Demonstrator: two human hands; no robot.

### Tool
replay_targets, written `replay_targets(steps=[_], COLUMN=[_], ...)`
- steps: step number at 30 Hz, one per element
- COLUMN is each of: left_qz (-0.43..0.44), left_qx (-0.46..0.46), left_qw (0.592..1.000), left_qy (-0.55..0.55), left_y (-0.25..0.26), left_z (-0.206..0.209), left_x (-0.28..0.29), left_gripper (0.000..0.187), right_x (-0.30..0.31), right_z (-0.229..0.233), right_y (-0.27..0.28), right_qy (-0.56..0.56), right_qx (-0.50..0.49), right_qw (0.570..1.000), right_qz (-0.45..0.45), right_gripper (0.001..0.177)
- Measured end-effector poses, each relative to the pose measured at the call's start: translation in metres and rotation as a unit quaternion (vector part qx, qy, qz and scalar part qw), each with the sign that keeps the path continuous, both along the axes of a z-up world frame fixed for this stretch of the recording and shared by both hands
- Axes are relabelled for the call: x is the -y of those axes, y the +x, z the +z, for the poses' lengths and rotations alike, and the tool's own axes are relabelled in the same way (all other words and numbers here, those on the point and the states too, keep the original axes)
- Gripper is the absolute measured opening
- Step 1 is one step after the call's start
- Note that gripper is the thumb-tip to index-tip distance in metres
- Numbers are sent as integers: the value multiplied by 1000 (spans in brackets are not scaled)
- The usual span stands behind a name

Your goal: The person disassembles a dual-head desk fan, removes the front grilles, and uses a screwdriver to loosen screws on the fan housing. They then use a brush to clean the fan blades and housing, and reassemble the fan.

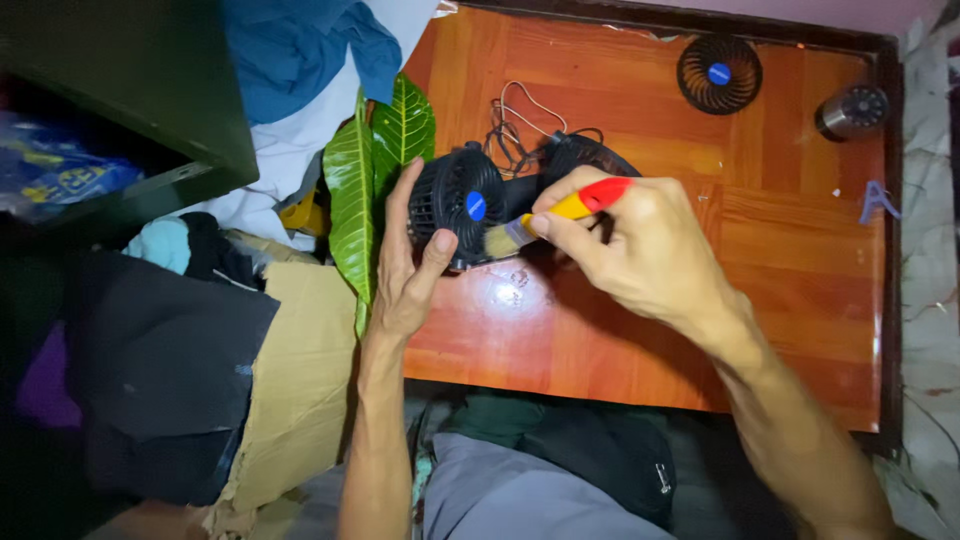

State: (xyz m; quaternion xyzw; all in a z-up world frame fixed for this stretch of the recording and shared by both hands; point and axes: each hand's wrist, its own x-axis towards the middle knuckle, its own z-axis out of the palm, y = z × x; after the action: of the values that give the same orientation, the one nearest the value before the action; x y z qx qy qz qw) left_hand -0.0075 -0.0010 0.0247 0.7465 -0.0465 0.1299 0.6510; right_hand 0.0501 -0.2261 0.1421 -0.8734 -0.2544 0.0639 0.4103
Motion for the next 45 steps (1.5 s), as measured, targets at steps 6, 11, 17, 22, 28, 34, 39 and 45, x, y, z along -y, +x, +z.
replay_targets(steps=[6, 11, 17, 22, 28, 34, 39, 45], left_qz=[-20, -15, -36, -42, -29, -26, -14, -33], left_qx=[-16, -9, -17, -32, -8, -16, -9, -38], left_qw=[999, 1000, 999, 997, 1000, 999, 999, 999], left_qy=[-46, -13, -37, -53, -1, 11, 43, -19], left_y=[-1, -2, -2, 0, -2, -3, -3, -4], left_z=[-4, -6, -1, 3, 5, 6, 6, 11], left_x=[-2, -4, -4, -4, -5, -5, -5, -4], left_gripper=[92, 90, 91, 91, 85, 85, 83, 82], right_x=[-10, -7, -10, -17, -3, -2, -4, -8], right_z=[14, 26, 25, 20, 19, 5, 9, 13], right_y=[10, 13, 24, 22, 13, 13, 11, 17], right_qy=[-67, -38, -123, -101, -79, -77, -49, -85], right_qx=[37, 21, 34, 54, 109, 99, -56, -42], right_qw=[996, 997, 986, 983, 983, 983, 997, 993], right_qz=[43, 70, 109, 142, 128, 132, 34, 65], right_gripper=[15, 15, 22, 17, 17, 13, 20, 20])
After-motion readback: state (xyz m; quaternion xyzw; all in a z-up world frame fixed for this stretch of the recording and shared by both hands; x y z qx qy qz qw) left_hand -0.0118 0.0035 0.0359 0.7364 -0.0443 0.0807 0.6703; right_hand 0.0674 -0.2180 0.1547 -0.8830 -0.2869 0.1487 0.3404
